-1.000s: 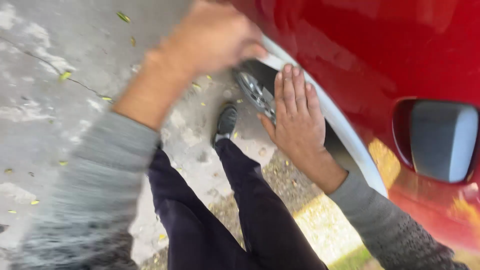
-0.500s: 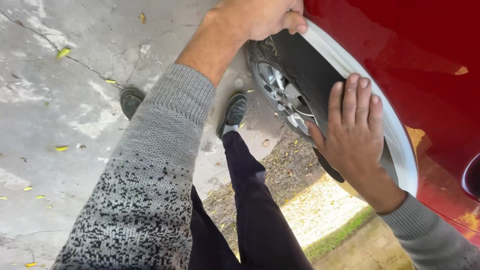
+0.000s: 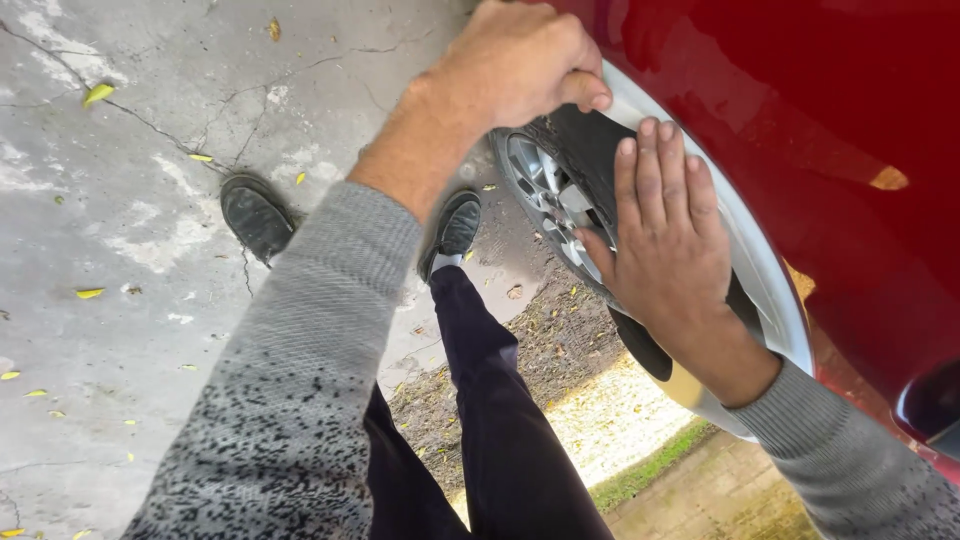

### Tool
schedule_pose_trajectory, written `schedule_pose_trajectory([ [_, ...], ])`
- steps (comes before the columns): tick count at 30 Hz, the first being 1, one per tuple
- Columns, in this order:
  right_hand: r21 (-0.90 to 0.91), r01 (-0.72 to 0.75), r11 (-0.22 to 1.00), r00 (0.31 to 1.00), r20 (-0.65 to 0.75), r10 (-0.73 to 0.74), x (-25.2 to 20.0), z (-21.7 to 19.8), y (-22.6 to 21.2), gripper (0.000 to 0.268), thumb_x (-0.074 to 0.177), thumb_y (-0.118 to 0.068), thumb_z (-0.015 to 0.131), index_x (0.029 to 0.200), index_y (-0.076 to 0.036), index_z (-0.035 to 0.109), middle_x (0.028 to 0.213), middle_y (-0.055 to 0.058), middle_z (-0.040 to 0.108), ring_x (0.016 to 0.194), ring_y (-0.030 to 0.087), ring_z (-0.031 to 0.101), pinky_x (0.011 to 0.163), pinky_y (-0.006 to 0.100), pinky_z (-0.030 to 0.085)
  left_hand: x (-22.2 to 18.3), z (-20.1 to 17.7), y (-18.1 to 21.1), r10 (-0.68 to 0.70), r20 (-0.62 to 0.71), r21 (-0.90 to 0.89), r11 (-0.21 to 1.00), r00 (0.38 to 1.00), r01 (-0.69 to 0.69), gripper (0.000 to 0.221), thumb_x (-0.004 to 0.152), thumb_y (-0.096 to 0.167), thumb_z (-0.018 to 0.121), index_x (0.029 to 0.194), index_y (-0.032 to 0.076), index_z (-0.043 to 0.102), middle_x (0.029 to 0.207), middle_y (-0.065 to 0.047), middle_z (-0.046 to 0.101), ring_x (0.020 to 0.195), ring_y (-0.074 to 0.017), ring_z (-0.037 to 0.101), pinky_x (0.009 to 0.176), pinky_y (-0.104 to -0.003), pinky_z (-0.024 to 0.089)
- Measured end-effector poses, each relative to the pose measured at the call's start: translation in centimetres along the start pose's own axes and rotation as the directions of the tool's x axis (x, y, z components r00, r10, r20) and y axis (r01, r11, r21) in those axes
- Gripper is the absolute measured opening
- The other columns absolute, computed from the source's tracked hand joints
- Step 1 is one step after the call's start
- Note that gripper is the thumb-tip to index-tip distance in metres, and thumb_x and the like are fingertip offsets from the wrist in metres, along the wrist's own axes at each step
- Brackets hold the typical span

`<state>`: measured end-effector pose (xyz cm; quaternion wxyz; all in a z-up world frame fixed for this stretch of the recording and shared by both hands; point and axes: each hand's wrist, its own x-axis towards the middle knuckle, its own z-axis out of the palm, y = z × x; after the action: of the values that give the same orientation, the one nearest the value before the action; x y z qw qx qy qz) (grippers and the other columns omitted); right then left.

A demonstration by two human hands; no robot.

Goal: Masking parts of a red car, including the wheel arch and door handle, with white tape.

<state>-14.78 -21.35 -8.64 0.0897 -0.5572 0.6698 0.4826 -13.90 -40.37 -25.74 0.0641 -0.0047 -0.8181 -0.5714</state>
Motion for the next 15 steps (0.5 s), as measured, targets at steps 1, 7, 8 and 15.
schedule_pose_trajectory([
  [1, 0.003, 0.009, 1.000, 1.000, 0.001, -0.009, 0.1, 0.0, 0.0, 0.089, 0.108, -0.067, 0.032, 0.160, 0.004, 0.040, 0.166, 0.022, 0.036, 0.156, 0.033, 0.025, 0.128, 0.043, 0.014, 0.0, 0.2, 0.0, -0.009, 0.001, -0.002, 1.000, 1.000, 0.009, 0.024, 0.088, 0.039, 0.074, 0.084, 0.018, 0.084, 0.075, -0.001, 0.078, 0.070, -0.0176, 0.073, 0.072, -0.042, 0.055],
  [7, -0.100, 0.060, 0.993, 0.998, 0.004, -0.060, 1.9, 0.0, 0.0, 0.090, 0.109, -0.070, 0.029, 0.160, 0.003, 0.040, 0.167, 0.022, 0.034, 0.157, 0.032, 0.024, 0.129, 0.043, 0.012, 0.3, 2.2, -0.3, -0.093, 0.057, -0.083, 0.992, 0.994, 0.098, 0.030, 0.091, 0.047, 0.070, 0.086, 0.020, 0.082, 0.077, 0.002, 0.078, 0.072, -0.0157, 0.074, 0.076, -0.039, 0.055],
  [8, -0.111, 0.065, 0.992, 0.998, 0.009, -0.064, 2.2, -0.2, -0.1, 0.090, 0.109, -0.070, 0.028, 0.161, 0.003, 0.040, 0.167, 0.021, 0.033, 0.157, 0.032, 0.023, 0.129, 0.043, 0.012, 0.1, 2.4, -0.2, -0.149, 0.072, -0.072, 0.985, 0.986, 0.154, 0.030, 0.092, 0.046, 0.068, 0.087, 0.020, 0.082, 0.077, 0.002, 0.078, 0.070, -0.0152, 0.074, 0.077, -0.039, 0.056],
  [15, -0.229, 0.115, 0.967, 0.991, 0.095, -0.095, 3.1, -1.4, -0.1, 0.093, 0.105, -0.073, 0.027, 0.159, 0.001, 0.040, 0.167, 0.019, 0.034, 0.156, 0.031, 0.023, 0.127, 0.043, 0.011, -3.8, 1.3, -4.1, 0.017, -0.124, -0.136, 0.990, 0.992, -0.034, 0.032, 0.096, 0.043, 0.064, 0.098, 0.016, 0.081, 0.092, -0.001, 0.079, 0.078, -0.0205, 0.074, 0.077, -0.048, 0.056],
])
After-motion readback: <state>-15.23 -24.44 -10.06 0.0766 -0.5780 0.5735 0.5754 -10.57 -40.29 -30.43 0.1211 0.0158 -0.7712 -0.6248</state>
